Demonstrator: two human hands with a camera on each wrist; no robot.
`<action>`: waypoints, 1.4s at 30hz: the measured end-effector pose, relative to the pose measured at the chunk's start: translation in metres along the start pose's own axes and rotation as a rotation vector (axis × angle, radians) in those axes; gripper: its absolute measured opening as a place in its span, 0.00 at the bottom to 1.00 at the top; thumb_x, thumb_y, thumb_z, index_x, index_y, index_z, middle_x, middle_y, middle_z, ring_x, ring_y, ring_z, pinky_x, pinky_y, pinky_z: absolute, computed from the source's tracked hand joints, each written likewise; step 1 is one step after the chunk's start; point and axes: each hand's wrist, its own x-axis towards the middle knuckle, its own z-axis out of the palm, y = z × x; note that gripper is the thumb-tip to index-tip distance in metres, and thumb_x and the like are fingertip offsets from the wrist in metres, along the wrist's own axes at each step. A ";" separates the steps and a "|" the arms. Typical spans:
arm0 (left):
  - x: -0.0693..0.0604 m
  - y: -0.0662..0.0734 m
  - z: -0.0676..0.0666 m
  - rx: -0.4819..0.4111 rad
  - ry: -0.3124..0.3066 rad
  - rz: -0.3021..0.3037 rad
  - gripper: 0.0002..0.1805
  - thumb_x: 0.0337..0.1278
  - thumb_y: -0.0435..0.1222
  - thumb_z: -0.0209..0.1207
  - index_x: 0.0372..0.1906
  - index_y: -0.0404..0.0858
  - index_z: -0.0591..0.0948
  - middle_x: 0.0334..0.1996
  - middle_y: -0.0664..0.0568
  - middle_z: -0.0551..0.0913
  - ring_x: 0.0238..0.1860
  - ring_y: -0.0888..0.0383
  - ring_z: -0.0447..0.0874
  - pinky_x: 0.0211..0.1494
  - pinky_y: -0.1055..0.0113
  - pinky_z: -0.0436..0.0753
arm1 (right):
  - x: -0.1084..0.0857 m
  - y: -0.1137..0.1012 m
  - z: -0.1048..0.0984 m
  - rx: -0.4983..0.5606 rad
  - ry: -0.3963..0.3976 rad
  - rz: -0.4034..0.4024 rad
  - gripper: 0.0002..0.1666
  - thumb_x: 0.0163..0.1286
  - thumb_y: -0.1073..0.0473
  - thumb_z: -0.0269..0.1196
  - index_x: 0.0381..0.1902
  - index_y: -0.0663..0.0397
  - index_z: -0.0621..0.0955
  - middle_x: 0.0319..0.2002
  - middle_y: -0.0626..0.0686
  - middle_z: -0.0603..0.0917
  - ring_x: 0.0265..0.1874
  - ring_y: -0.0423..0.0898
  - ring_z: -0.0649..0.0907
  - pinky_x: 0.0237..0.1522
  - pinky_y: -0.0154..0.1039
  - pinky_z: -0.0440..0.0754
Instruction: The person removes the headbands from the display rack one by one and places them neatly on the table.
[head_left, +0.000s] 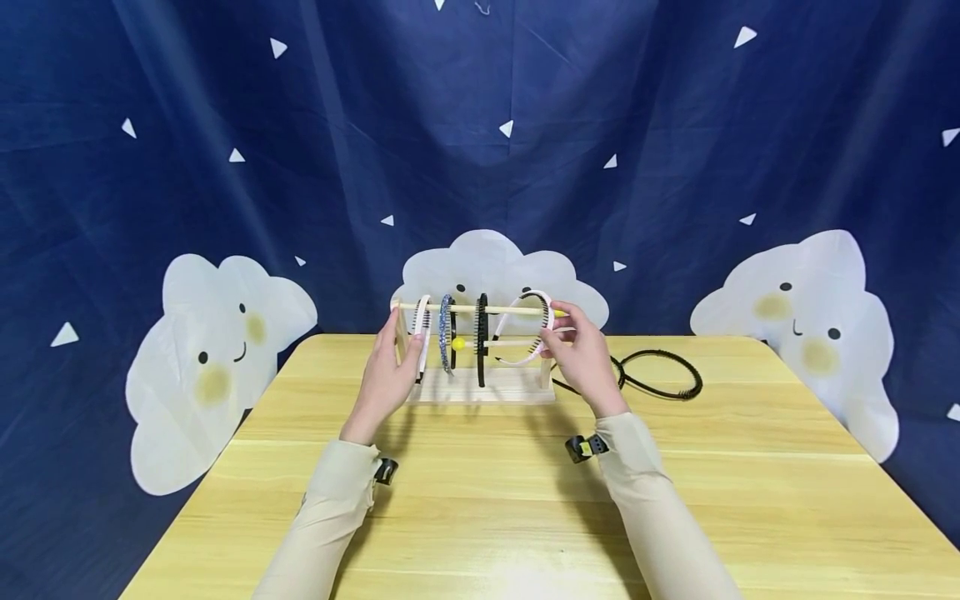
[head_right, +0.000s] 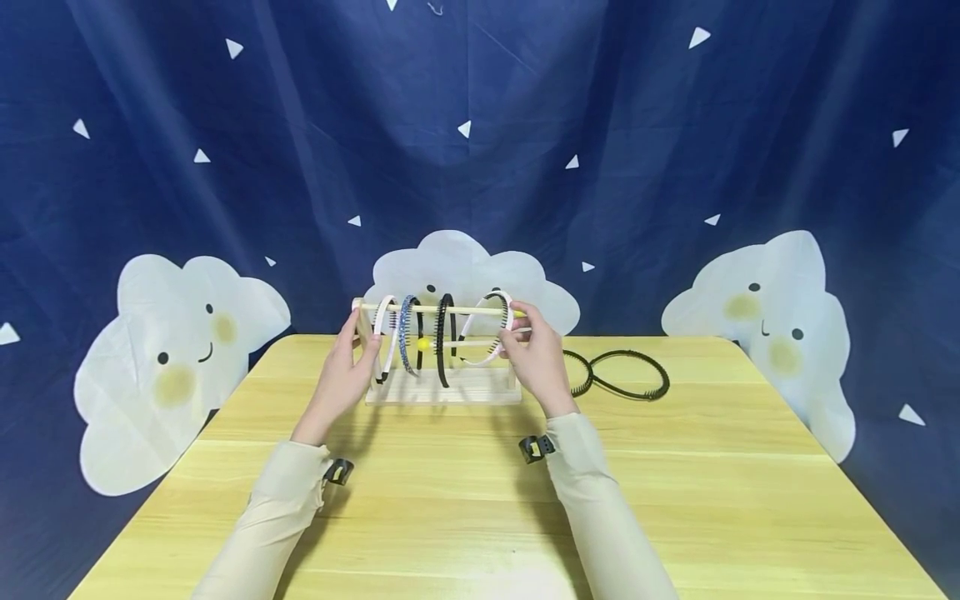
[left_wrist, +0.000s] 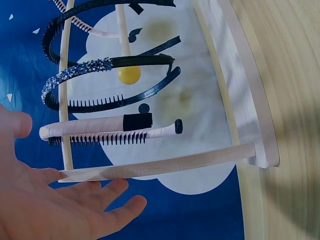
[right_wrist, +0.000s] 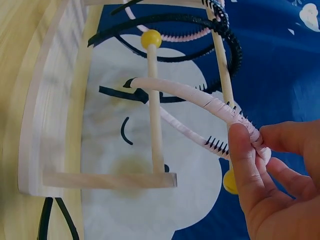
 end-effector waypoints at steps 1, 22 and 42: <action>0.000 0.000 0.000 0.000 0.000 0.000 0.39 0.79 0.54 0.45 0.84 0.50 0.45 0.82 0.44 0.51 0.78 0.39 0.58 0.77 0.39 0.62 | 0.000 0.001 -0.001 0.007 0.003 0.000 0.30 0.74 0.64 0.62 0.72 0.54 0.72 0.49 0.63 0.79 0.46 0.57 0.85 0.40 0.37 0.89; 0.000 -0.002 0.000 0.005 0.001 0.000 0.39 0.80 0.53 0.46 0.84 0.50 0.45 0.82 0.44 0.50 0.78 0.39 0.58 0.77 0.38 0.61 | 0.001 0.014 -0.027 0.060 0.042 0.006 0.31 0.74 0.68 0.60 0.73 0.58 0.70 0.48 0.63 0.78 0.38 0.46 0.83 0.44 0.45 0.89; 0.001 -0.002 0.000 0.000 0.000 0.005 0.39 0.80 0.51 0.46 0.84 0.49 0.45 0.82 0.44 0.50 0.79 0.39 0.54 0.78 0.39 0.58 | 0.001 0.021 -0.056 0.054 0.065 -0.011 0.30 0.74 0.70 0.58 0.72 0.62 0.69 0.47 0.61 0.75 0.36 0.39 0.81 0.41 0.35 0.89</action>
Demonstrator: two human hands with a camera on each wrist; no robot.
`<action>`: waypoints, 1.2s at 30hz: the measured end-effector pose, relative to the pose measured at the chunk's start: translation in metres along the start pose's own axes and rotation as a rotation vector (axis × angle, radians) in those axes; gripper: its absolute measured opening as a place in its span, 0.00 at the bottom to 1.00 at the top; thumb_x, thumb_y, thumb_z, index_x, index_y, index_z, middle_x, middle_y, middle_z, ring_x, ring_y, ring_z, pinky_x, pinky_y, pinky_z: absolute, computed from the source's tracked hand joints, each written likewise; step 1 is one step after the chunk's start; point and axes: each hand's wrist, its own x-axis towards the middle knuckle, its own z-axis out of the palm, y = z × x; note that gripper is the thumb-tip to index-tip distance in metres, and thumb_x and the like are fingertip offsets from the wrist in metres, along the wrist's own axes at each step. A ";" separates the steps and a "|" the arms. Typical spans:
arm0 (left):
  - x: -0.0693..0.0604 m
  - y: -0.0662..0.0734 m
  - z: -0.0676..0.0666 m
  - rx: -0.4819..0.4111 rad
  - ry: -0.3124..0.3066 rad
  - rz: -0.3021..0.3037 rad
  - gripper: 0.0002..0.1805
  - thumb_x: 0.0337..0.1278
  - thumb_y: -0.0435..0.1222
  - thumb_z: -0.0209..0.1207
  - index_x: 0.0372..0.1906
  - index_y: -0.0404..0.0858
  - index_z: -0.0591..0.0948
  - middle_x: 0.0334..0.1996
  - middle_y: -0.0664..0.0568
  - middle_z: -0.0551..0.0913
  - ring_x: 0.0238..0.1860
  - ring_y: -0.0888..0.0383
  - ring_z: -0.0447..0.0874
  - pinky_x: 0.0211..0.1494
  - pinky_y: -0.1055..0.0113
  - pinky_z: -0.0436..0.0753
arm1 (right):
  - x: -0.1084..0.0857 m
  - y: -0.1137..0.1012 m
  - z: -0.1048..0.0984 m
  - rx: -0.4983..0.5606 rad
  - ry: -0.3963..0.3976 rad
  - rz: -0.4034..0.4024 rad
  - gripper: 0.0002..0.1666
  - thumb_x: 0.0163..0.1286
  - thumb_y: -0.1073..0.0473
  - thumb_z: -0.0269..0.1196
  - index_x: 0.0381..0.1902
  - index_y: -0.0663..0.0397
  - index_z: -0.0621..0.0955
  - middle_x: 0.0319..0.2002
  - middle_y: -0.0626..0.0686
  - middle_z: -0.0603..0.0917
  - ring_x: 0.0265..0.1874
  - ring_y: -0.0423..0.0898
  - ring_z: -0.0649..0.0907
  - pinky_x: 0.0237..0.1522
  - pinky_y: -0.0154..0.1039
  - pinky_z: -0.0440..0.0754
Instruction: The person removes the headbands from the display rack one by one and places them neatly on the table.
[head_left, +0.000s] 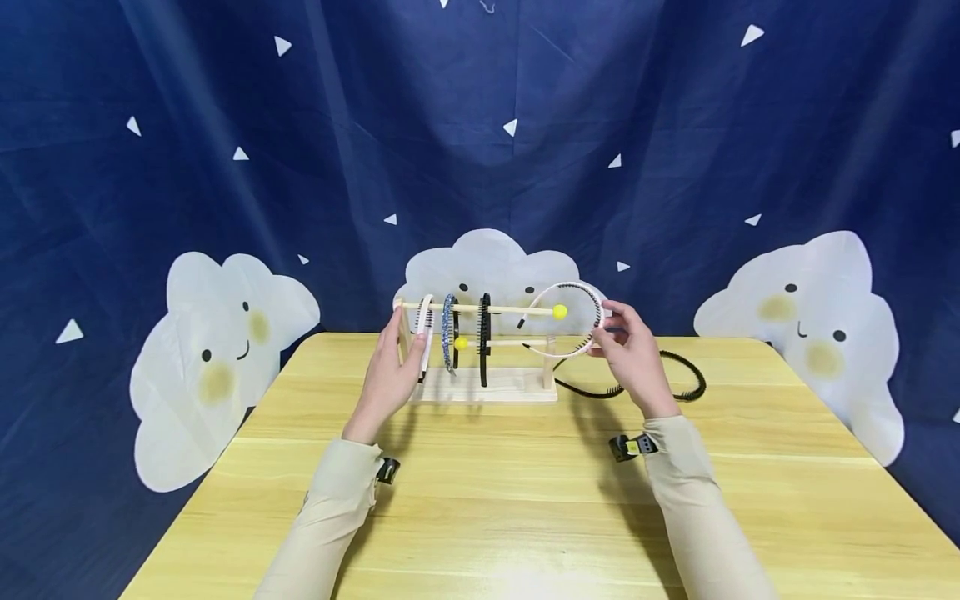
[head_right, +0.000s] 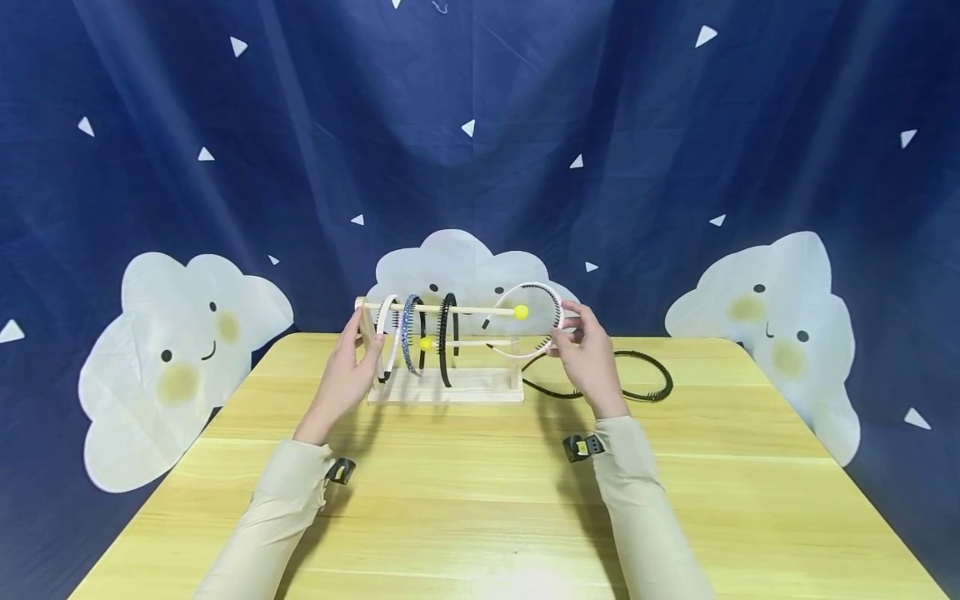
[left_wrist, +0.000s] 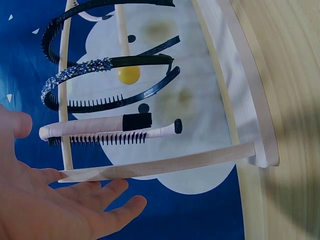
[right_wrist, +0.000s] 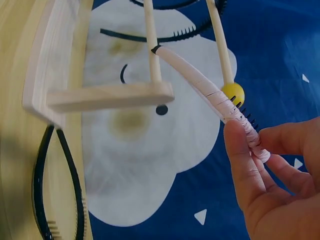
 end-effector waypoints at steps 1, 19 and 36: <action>0.000 0.000 0.000 0.002 0.000 0.000 0.39 0.80 0.51 0.46 0.84 0.49 0.45 0.82 0.44 0.50 0.79 0.39 0.54 0.78 0.39 0.59 | 0.000 0.001 -0.003 -0.004 -0.002 0.002 0.30 0.75 0.70 0.57 0.73 0.62 0.69 0.47 0.61 0.75 0.36 0.39 0.81 0.41 0.35 0.89; 0.000 0.001 0.001 0.008 0.000 0.002 0.38 0.80 0.52 0.46 0.84 0.49 0.45 0.82 0.44 0.51 0.79 0.39 0.56 0.78 0.39 0.60 | -0.004 0.010 -0.052 -0.046 0.003 -0.010 0.30 0.77 0.70 0.55 0.74 0.65 0.65 0.46 0.51 0.76 0.37 0.35 0.84 0.42 0.34 0.88; 0.000 0.000 0.003 0.009 0.015 0.012 0.39 0.80 0.49 0.48 0.84 0.46 0.46 0.82 0.42 0.51 0.79 0.39 0.56 0.79 0.40 0.58 | -0.006 0.038 -0.118 -0.092 0.018 0.051 0.32 0.79 0.67 0.53 0.76 0.68 0.59 0.45 0.44 0.76 0.37 0.30 0.83 0.43 0.28 0.86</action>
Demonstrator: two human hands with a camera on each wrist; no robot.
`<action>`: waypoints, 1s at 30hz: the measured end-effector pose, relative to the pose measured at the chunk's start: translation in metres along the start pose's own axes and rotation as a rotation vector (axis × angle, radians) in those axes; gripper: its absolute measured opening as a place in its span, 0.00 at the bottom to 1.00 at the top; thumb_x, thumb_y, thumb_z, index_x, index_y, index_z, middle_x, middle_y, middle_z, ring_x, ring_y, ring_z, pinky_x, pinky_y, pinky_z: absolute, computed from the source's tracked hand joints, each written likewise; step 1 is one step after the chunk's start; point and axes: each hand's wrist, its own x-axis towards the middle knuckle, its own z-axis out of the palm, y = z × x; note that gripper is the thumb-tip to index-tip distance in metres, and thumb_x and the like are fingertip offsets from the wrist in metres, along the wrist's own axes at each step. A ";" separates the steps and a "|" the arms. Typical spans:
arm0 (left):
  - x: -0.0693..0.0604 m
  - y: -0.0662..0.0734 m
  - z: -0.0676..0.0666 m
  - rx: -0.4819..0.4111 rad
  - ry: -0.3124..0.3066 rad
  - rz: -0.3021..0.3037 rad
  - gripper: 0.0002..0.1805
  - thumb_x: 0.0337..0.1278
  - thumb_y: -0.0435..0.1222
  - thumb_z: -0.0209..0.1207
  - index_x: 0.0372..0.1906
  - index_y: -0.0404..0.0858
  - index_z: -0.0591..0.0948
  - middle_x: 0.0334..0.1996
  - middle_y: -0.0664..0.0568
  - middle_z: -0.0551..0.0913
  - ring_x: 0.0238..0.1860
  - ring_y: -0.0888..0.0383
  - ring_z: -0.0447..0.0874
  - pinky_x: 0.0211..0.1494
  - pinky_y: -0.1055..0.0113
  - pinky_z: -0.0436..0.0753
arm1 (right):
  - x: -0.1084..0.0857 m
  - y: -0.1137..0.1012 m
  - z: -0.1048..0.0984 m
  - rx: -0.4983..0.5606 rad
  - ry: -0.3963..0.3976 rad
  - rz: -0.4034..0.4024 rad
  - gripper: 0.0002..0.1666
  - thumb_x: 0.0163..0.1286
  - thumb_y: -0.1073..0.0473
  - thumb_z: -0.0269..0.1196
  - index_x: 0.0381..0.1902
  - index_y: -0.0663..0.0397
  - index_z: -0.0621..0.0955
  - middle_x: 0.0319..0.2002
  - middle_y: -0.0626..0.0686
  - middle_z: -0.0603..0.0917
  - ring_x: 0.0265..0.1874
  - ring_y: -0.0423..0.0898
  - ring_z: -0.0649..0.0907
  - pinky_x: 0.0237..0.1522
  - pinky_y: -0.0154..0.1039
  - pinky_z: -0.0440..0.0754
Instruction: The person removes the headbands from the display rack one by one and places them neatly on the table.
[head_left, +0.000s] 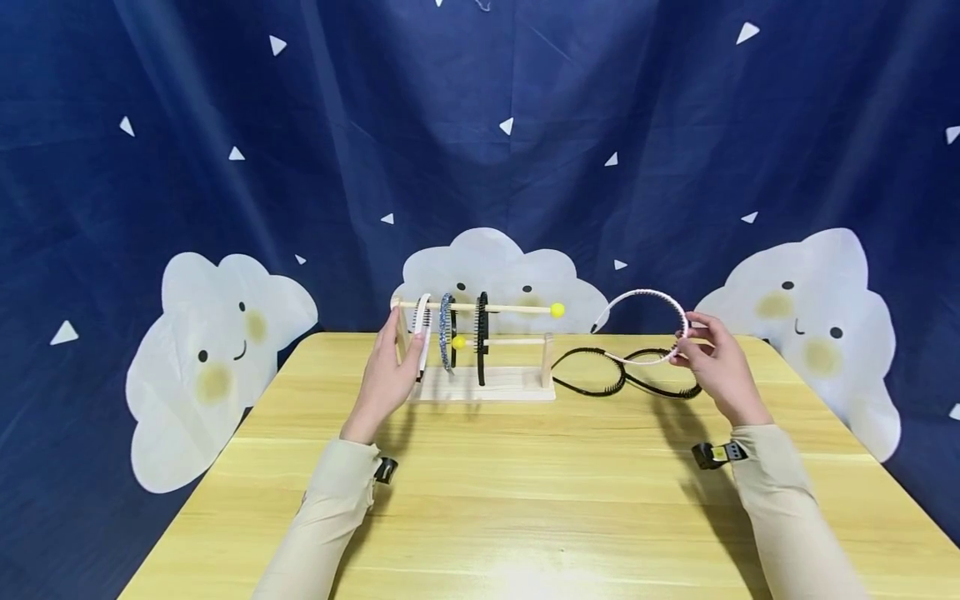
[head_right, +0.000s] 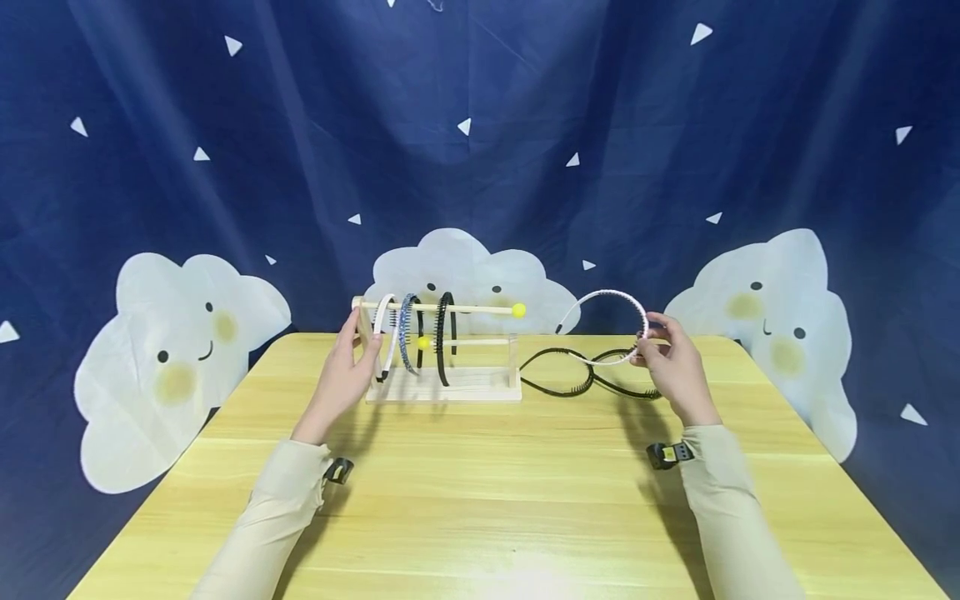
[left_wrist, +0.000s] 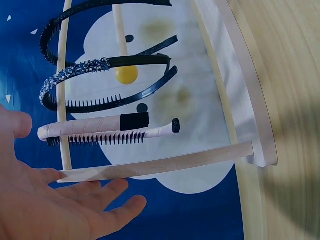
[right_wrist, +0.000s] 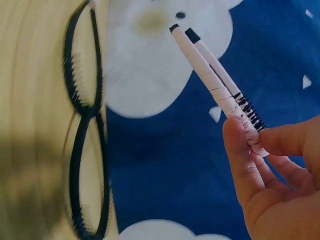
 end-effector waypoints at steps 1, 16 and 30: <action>0.000 0.000 0.000 0.000 0.000 0.003 0.39 0.80 0.49 0.48 0.84 0.46 0.46 0.82 0.42 0.51 0.79 0.39 0.55 0.79 0.40 0.58 | 0.000 0.003 -0.004 0.029 0.006 0.010 0.32 0.78 0.68 0.54 0.76 0.68 0.60 0.44 0.43 0.77 0.36 0.31 0.84 0.42 0.28 0.86; 0.000 0.000 0.003 -0.006 -0.013 0.002 0.39 0.79 0.53 0.46 0.84 0.47 0.46 0.82 0.43 0.51 0.79 0.39 0.56 0.79 0.41 0.59 | -0.005 0.033 -0.066 0.271 0.066 0.039 0.21 0.75 0.74 0.53 0.61 0.52 0.71 0.41 0.43 0.79 0.32 0.34 0.85 0.38 0.26 0.86; 0.000 0.001 0.003 -0.017 -0.007 0.011 0.39 0.79 0.53 0.46 0.84 0.49 0.46 0.82 0.44 0.51 0.77 0.40 0.59 0.78 0.41 0.61 | -0.016 0.068 -0.127 0.424 0.116 0.159 0.19 0.74 0.77 0.50 0.51 0.48 0.72 0.33 0.40 0.85 0.30 0.34 0.86 0.34 0.27 0.86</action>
